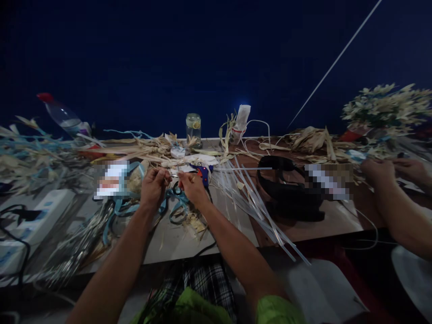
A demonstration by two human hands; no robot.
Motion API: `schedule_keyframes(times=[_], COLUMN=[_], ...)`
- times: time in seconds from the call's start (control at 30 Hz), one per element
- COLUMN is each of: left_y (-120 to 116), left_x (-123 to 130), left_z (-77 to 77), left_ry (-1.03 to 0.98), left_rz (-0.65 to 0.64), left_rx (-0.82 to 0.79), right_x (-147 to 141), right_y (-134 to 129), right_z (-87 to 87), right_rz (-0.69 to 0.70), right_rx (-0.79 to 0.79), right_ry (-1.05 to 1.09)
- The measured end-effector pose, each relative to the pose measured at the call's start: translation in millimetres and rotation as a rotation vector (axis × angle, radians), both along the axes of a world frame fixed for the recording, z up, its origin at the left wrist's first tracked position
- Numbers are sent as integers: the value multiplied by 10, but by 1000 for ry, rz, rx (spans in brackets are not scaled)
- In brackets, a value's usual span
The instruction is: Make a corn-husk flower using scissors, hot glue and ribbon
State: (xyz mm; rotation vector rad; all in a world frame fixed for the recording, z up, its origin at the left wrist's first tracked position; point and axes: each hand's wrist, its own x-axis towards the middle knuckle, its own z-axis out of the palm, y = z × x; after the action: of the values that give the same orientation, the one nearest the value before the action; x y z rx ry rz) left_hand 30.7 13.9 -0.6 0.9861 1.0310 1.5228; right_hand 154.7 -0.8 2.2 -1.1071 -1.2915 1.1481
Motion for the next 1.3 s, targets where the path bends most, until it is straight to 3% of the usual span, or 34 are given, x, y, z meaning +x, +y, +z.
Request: schedule_keyframes(times=[0.23, 0.5, 0.67, 0.8, 1.03, 1.3], left_y=[-10, -27, -28, -23, -9, -21], left_x=[13, 65, 72, 67, 88, 68], left_z=[45, 26, 7, -5, -21, 24], left_ry=[-165, -211, -265, -264, -268, -204], left_rz=[-58, -88, -154, -172, -167, -177], left_rx=[-36, -94, -122, -122, -109, -89], right_x=[-10, -16, -15, -14, -3, 1], right_y=[-80, -88, -78, -61, -44, 36], right_z=[4, -12, 0, -8, 0, -46], right_rz=[76, 111, 97, 44, -152, -217], right_rx=[487, 688, 672, 625, 460, 296], right_ry=[-530, -752, -760, -607, -403, -295])
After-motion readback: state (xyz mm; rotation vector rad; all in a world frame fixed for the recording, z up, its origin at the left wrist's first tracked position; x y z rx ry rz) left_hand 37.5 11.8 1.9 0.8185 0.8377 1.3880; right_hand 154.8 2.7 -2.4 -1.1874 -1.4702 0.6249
